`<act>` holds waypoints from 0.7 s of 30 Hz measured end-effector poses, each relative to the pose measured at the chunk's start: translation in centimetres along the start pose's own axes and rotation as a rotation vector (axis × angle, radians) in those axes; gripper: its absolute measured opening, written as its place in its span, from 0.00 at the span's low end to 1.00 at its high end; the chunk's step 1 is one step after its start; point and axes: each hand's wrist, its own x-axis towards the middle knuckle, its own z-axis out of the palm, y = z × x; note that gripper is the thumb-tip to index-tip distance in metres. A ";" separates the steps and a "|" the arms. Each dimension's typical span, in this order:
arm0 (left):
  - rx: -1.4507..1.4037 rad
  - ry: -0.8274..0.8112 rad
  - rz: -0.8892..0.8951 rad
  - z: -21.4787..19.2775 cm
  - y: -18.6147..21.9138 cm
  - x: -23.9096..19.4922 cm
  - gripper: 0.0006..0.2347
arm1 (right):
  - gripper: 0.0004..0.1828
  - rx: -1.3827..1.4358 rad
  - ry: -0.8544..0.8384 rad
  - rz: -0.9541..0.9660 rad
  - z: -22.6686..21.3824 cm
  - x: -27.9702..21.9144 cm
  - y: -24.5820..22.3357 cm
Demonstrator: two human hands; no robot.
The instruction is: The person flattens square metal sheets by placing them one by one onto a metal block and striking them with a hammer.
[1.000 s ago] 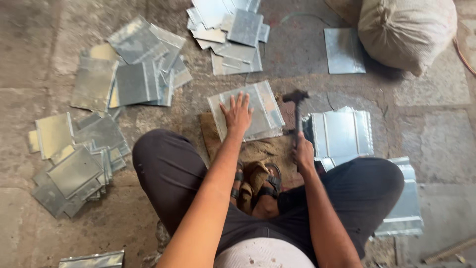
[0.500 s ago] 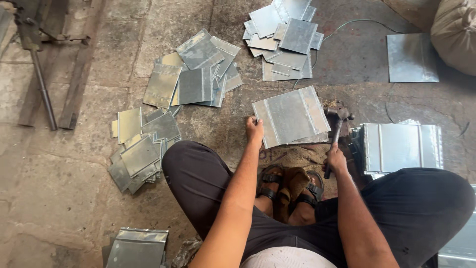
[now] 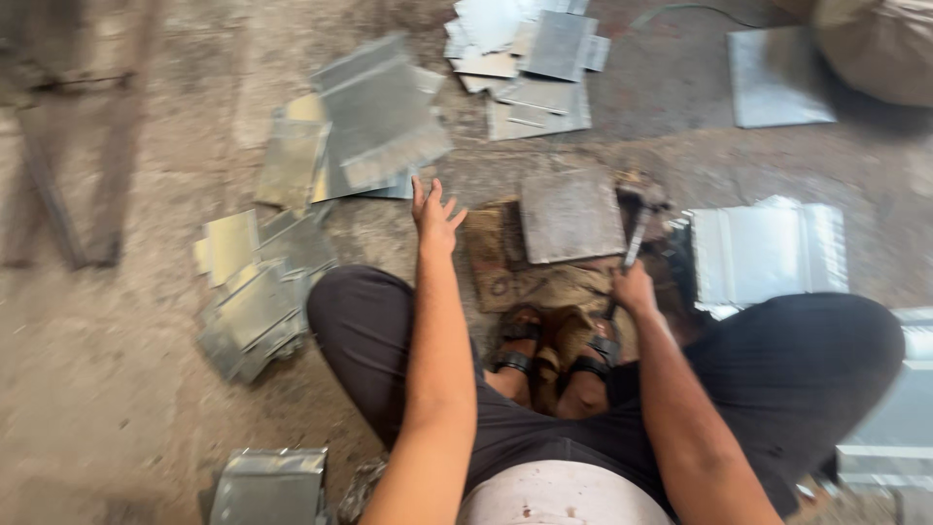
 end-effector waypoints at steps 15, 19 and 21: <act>1.430 -0.770 0.299 17.6 -1.8 -17.6 0.24 | 0.33 0.191 -0.113 0.081 -1.5 1.2 1.7; 1.740 -1.152 0.462 16.7 -2.2 -19.4 0.26 | 0.33 0.275 0.190 0.228 -5.2 1.6 3.0; 1.766 -1.275 0.400 15.5 -2.6 -19.4 0.27 | 0.36 0.037 0.415 0.253 -7.3 2.0 4.5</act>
